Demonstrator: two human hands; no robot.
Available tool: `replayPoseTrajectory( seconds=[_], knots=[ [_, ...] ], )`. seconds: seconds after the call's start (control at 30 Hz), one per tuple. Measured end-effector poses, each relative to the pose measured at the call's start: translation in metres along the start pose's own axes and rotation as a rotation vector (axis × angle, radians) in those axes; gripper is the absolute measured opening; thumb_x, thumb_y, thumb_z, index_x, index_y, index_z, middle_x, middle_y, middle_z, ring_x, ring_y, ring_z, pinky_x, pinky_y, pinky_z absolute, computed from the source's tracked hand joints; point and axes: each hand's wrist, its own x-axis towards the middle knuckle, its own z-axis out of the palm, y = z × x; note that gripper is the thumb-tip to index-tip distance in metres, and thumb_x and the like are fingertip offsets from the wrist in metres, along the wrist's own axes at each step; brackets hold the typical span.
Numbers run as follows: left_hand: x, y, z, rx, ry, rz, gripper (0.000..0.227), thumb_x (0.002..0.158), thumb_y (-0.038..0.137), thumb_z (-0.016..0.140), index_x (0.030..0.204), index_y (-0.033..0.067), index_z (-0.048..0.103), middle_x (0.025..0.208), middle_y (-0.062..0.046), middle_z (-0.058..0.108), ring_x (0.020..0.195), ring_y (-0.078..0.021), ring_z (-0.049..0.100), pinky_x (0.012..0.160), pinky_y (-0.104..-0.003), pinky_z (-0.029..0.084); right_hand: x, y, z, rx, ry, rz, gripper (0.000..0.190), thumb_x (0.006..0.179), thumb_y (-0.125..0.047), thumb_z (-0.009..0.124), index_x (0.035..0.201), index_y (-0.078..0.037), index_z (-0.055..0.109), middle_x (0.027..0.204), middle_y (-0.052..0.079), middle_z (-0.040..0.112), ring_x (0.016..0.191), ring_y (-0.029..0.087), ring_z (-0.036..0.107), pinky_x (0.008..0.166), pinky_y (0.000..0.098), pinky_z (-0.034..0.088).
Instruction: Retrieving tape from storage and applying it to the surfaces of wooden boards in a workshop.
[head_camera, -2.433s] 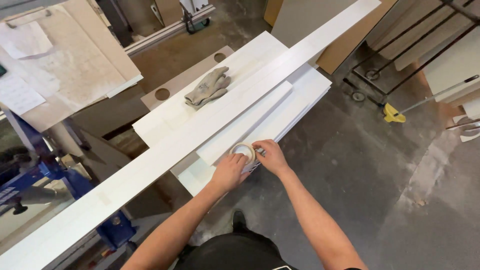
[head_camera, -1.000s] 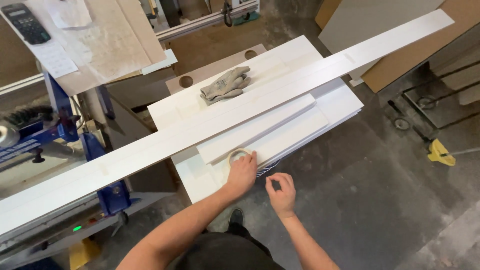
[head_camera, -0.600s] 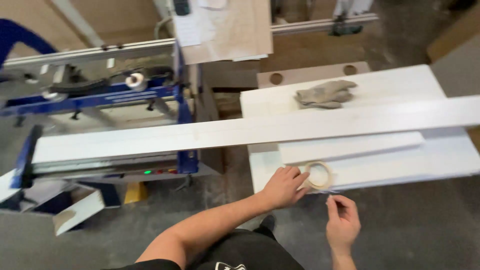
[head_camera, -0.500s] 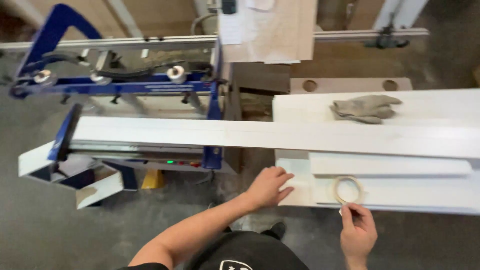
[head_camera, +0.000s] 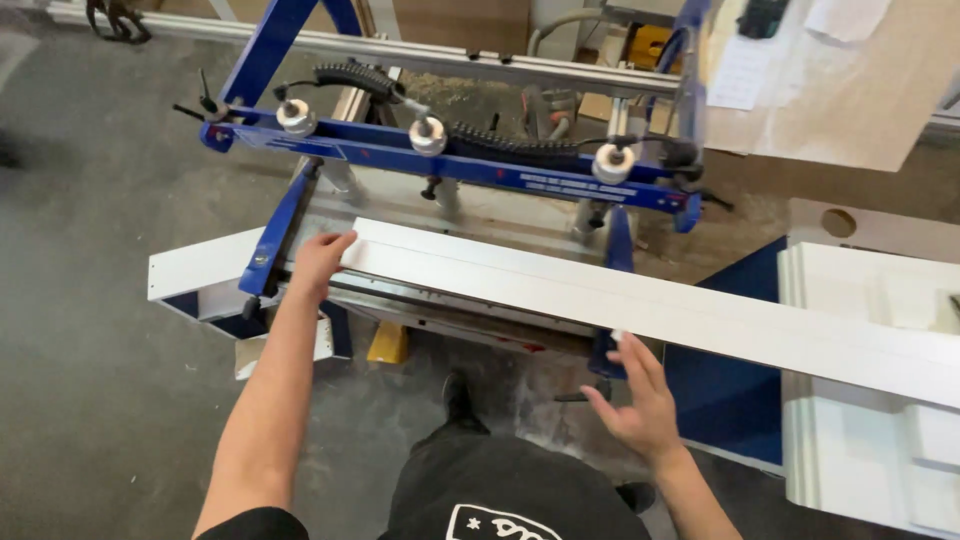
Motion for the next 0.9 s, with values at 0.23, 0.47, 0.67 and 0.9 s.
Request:
replayPoseTrajectory(
  seconds=[0.23,0.47,0.67,0.9],
  knots=[
    [0.024,-0.030,0.030,-0.814,-0.369,-0.316,0.048,0.085,0.025,0.090,0.121,0.0000,0.070,0.112,-0.022,0.072,0.103,-0.0326,0.072,0.087,-0.053,0.059,0.153,-0.037,0.180,-0.319,-0.316,-0.121,0.125,0.061,-0.068,0.087,0.162,-0.015,0.034,0.164,0.007,0.037,0.143,0.028,0.043,0.125,0.0494,0.023],
    [0.020,-0.019,0.023,-0.919,-0.368,-0.443,0.050,0.084,0.020,0.090,0.123,-0.0026,0.068,0.119,-0.025,0.070,0.115,-0.0328,0.068,0.097,-0.057,0.053,0.213,-0.047,0.207,-0.319,-0.721,0.044,0.128,0.059,-0.052,0.091,0.164,-0.023,0.024,0.166,0.004,0.034,0.138,0.030,0.052,0.121,0.0477,0.038],
    [0.016,-0.007,0.010,-0.991,-0.403,-0.533,0.059,0.081,0.022,0.092,0.122,-0.0093,0.063,0.113,-0.028,0.068,0.108,-0.0358,0.068,0.090,-0.061,0.055,0.210,-0.032,0.212,-0.265,-0.681,0.037,0.127,0.055,-0.052,0.094,0.162,-0.025,0.030,0.163,0.002,0.038,0.138,0.026,0.053,0.120,0.0436,0.042],
    [0.017,0.016,-0.025,-0.421,-0.427,-0.195,0.046,0.093,0.040,0.081,0.122,0.0039,0.074,0.114,-0.018,0.074,0.112,-0.0334,0.070,0.086,-0.049,0.060,0.213,-0.035,0.212,-0.305,-0.732,0.060,0.126,0.059,-0.052,0.093,0.163,-0.028,0.025,0.165,0.001,0.034,0.142,0.025,0.049,0.121,0.0433,0.041]
  ],
)
